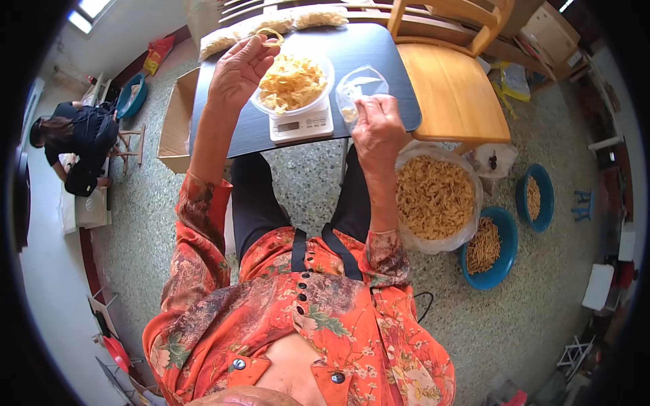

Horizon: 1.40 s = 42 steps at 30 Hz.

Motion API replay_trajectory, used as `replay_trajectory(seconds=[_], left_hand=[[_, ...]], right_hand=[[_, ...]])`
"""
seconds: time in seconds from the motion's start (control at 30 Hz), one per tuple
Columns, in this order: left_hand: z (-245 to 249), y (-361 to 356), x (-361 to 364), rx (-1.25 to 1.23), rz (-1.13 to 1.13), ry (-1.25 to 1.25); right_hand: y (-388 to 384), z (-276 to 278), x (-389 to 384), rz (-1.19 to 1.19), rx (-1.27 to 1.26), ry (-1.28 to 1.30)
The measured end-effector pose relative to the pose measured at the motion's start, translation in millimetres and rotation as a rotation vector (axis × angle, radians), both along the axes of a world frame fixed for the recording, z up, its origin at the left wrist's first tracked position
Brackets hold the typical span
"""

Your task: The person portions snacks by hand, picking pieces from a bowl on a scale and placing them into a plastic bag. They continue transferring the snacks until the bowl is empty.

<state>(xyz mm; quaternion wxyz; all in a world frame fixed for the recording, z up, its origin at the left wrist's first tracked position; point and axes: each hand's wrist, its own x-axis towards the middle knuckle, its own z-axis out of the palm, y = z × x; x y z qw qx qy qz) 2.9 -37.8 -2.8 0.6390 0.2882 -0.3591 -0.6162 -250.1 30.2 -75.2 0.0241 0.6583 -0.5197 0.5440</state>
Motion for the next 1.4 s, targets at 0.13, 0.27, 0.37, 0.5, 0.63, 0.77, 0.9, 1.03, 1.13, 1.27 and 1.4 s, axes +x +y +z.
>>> replay_trajectory(seconds=[0.13, 0.27, 0.37, 0.5, 0.63, 0.77, 0.9, 1.03, 1.13, 1.27, 1.4], left_hand=[[9, 14, -42, -0.131, -0.168, -0.29], [10, 21, -73, -0.095, -0.191, -0.697], [8, 18, -92, -0.106, -0.194, -0.943], [2, 8, -102, -0.252, -0.067, -1.132], [19, 3, -69, -0.371, 0.166, -0.951], [17, -5, -20, -0.424, 0.257, -1.195], [15, 8, -8, -0.511, 0.154, -1.607], [-5, 17, -20, -0.482, 0.273, -1.796], [-17, 8, -18, -0.454, 0.283, -1.818], [-24, 4, -13, -0.477, 0.362, -1.694], [-24, -1, 1, -0.439, 0.42, -1.307]], right_hand=[[0, 0, 3, 0.006, 0.013, 0.007], [4, -1, 12, 0.02, -0.001, 0.012], [6, 0, 11, 0.025, 0.022, -0.001], [4, -2, 5, 0.029, 0.006, -0.008], [7, -4, 2, 0.001, -0.002, -0.01], [7, -5, -2, -0.013, 0.006, -0.029], [11, -6, -1, -0.013, 0.012, -0.026], [13, -2, 0, -0.014, 0.012, -0.015], [14, -1, 0, -0.017, 0.004, 0.004], [15, 0, -2, -0.026, 0.016, 0.014], [14, -4, -2, -0.031, 0.013, 0.007]])
